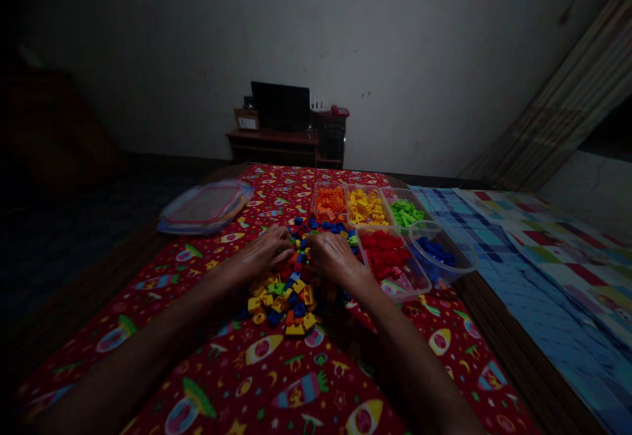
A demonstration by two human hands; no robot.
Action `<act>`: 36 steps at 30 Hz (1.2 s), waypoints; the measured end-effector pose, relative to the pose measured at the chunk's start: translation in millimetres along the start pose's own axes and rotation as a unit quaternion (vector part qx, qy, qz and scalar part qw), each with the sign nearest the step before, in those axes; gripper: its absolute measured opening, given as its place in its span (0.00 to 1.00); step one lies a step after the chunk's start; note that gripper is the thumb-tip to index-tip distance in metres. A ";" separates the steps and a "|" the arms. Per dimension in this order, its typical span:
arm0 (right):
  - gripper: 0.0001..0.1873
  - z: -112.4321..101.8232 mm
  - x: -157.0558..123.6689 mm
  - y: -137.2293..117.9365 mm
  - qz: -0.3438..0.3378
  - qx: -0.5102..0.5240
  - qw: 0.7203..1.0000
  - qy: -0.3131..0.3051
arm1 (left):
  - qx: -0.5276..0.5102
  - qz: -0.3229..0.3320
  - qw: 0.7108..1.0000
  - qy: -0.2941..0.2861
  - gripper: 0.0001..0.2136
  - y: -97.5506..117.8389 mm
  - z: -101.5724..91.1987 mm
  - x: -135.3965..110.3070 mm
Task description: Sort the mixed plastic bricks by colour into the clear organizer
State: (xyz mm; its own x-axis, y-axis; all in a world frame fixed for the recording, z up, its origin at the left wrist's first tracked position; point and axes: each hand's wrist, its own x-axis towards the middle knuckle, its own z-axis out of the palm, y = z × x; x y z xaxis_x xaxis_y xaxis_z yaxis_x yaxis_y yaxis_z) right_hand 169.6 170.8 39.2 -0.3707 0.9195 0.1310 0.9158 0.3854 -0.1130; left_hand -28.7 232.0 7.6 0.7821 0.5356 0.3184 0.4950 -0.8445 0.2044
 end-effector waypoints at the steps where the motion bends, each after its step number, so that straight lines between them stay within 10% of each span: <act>1: 0.08 2.0 0.3 -0.3 -0.010 0.009 1.000 0.004 | -0.005 -0.006 1.000 0.001 0.12 -2.9 1.0 1.5; 8: 0.10 27.2 14.8 -7.2 -0.056 0.040 0.996 0.056 | -0.088 -0.111 0.990 -0.026 0.10 -24.7 -23.6 8.2; 15: 0.10 39.8 23.1 -19.9 -0.057 -0.009 0.998 0.015 | -0.145 -0.124 0.965 -0.180 0.08 -24.9 -27.7 -1.9; 27: 0.14 2.1 8.8 -0.1 0.015 0.050 0.996 0.065 | -0.116 -0.101 0.982 -0.110 0.05 -11.8 -13.0 0.6; 36: 0.19 -49.1 62.4 49.7 0.149 0.024 0.970 0.190 | -0.167 -0.164 0.972 -0.030 0.11 -1.7 -23.9 10.1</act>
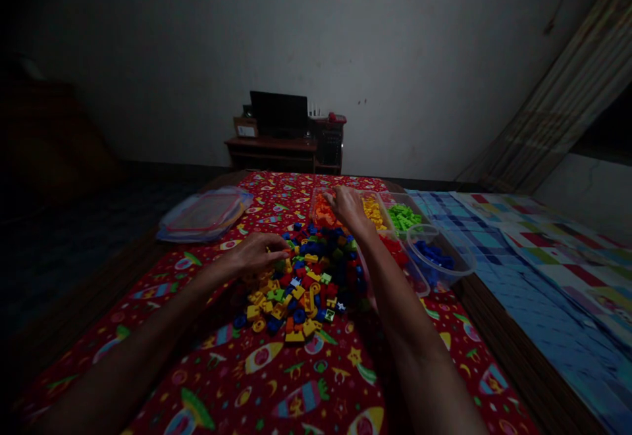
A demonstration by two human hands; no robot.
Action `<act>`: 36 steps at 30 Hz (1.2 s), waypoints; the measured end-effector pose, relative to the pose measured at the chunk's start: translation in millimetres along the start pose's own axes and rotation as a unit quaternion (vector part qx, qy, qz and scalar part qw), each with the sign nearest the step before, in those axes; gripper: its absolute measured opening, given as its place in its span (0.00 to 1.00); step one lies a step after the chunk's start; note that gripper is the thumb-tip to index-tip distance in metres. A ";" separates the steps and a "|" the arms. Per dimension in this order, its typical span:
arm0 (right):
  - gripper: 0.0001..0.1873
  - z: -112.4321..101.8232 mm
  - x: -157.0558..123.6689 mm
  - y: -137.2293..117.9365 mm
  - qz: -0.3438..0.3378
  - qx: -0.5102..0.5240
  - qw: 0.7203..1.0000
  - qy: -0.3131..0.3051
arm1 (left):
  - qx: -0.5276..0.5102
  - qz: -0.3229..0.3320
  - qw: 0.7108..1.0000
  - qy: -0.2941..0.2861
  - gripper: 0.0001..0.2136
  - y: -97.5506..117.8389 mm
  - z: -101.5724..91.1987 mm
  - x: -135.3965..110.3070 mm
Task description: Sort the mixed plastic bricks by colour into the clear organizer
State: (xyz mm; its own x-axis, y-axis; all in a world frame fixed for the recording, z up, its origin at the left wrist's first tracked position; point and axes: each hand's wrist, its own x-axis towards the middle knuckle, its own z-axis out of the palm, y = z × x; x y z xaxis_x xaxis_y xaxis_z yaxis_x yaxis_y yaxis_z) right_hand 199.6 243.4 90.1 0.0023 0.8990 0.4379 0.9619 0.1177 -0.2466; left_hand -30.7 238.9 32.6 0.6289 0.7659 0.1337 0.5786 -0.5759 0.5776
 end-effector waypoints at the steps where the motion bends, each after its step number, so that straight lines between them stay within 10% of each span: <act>1: 0.18 1.1 0.4 0.4 -0.008 0.014 1.000 0.000 | -0.011 -0.007 1.000 0.017 0.12 -0.3 0.1 0.7; 8: 0.15 24.3 -53.6 -20.2 -0.139 0.204 0.964 -0.100 | -0.172 -0.057 0.981 0.071 0.16 -3.2 4.4 5.4; 14: 0.12 22.2 -69.2 -42.3 -0.193 0.101 0.967 -0.130 | -0.222 -0.072 0.971 0.049 0.21 4.0 12.3 -1.2; 26: 0.17 10.2 19.7 -2.2 -0.071 -0.038 0.995 -0.050 | 0.079 0.012 0.988 0.131 0.13 -37.0 16.2 6.0; 31: 0.13 22.8 -22.6 -13.9 -0.147 0.001 0.981 -0.127 | 0.120 0.013 0.987 0.103 0.10 -39.8 26.4 6.4; 36: 0.15 25.0 -66.0 -32.3 -0.193 0.031 0.965 -0.175 | -0.057 -0.013 0.995 0.083 0.16 -18.4 20.5 8.0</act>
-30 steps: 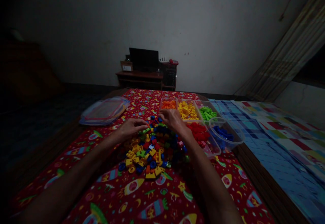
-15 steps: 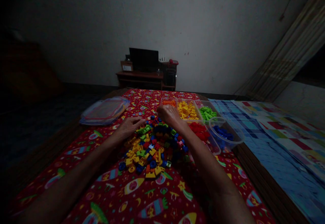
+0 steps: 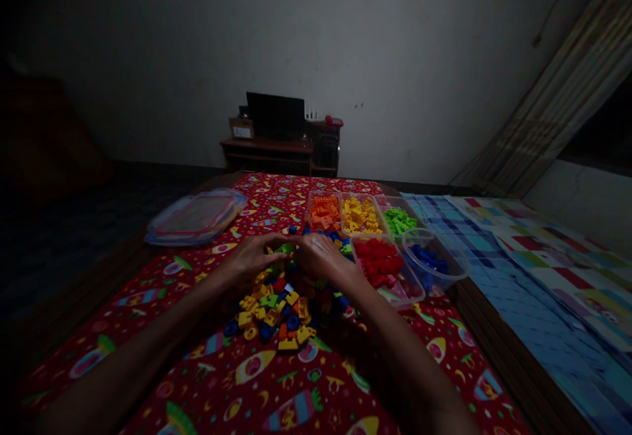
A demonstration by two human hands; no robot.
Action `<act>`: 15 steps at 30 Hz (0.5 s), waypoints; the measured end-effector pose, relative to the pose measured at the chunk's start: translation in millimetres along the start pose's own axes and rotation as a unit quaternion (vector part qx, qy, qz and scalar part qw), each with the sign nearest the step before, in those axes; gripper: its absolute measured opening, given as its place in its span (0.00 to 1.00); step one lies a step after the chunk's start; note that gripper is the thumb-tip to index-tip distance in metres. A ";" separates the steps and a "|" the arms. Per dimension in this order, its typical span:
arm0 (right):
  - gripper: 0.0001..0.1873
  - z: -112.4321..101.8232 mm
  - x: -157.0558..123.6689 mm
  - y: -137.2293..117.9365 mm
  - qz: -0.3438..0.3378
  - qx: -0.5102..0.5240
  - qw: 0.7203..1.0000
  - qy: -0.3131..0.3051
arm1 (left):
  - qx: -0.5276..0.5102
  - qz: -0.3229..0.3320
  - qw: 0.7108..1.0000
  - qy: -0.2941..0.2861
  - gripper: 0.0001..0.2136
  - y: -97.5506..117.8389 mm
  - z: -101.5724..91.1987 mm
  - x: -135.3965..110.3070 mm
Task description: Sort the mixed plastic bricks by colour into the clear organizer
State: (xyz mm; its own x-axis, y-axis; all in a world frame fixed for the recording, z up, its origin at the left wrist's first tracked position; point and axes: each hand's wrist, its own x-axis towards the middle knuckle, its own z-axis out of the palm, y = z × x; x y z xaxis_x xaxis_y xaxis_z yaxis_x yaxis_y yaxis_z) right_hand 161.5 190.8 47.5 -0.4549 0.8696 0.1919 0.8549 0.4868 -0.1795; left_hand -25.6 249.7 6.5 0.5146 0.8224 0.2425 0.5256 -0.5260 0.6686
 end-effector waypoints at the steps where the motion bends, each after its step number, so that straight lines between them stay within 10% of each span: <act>1: 0.14 -0.8 -3.1 -2.9 0.003 0.000 1.000 -0.005 | -0.040 -0.015 0.999 -0.002 0.17 3.4 1.2 0.2; 8: 0.09 -13.4 -19.5 8.6 0.006 0.008 1.000 0.009 | -0.154 0.000 0.988 -0.002 0.16 10.2 14.9 -0.1; 15: 0.13 -40.6 -34.4 88.7 0.181 -0.035 0.976 0.116 | -0.031 0.038 0.999 0.006 0.13 13.5 5.1 -5.5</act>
State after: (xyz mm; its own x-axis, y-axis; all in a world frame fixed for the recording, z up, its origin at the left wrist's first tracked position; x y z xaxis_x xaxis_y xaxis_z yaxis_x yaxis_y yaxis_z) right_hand 263.1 200.7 64.2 -0.0570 0.9377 0.3427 0.9676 0.1365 -0.2124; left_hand -17.9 237.0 10.6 0.5428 0.7839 0.3015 0.4431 -0.5723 0.6900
